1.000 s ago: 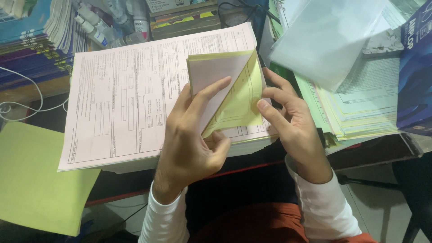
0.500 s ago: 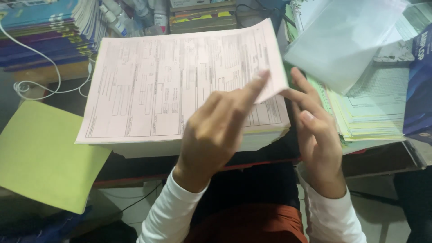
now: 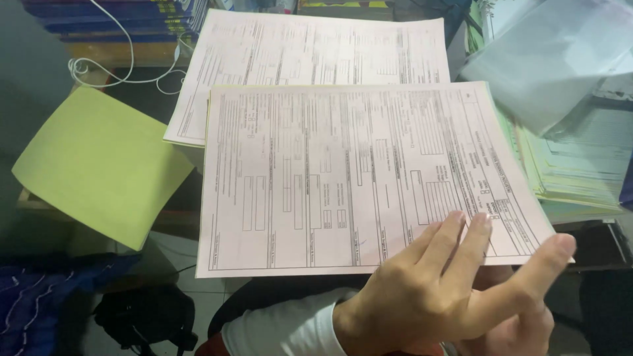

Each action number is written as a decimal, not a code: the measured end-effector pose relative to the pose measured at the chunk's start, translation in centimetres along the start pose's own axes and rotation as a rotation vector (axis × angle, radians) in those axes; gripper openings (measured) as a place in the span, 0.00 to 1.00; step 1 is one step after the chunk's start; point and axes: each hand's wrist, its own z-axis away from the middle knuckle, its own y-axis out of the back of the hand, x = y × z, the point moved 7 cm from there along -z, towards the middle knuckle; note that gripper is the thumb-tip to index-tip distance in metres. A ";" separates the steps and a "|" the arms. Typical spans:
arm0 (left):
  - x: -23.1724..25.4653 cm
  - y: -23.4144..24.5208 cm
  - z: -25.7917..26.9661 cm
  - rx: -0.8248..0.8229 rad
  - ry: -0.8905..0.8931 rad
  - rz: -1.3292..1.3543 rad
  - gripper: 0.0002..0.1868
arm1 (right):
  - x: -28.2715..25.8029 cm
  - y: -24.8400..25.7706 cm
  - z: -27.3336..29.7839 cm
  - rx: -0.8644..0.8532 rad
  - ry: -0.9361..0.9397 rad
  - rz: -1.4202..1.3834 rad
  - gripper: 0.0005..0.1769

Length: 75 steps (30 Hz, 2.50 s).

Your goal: Sorting and flipping through a large stack of paper forms on a desk

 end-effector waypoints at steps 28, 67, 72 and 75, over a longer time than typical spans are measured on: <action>-11.9 7.8 4.2 0.230 0.653 0.433 0.07 | 4.0 -1.5 -15.5 -0.088 -0.406 -0.874 0.16; -13.1 7.5 5.1 0.366 0.586 0.306 0.15 | -2.0 -0.4 -17.4 0.178 -0.255 -0.997 0.12; -13.2 7.2 4.5 0.268 0.592 0.302 0.16 | -3.5 -0.8 -18.9 -0.040 -0.240 -0.864 0.14; -12.4 8.0 3.6 0.252 0.643 0.284 0.20 | -3.2 -0.9 -18.7 -0.036 -0.251 -0.894 0.16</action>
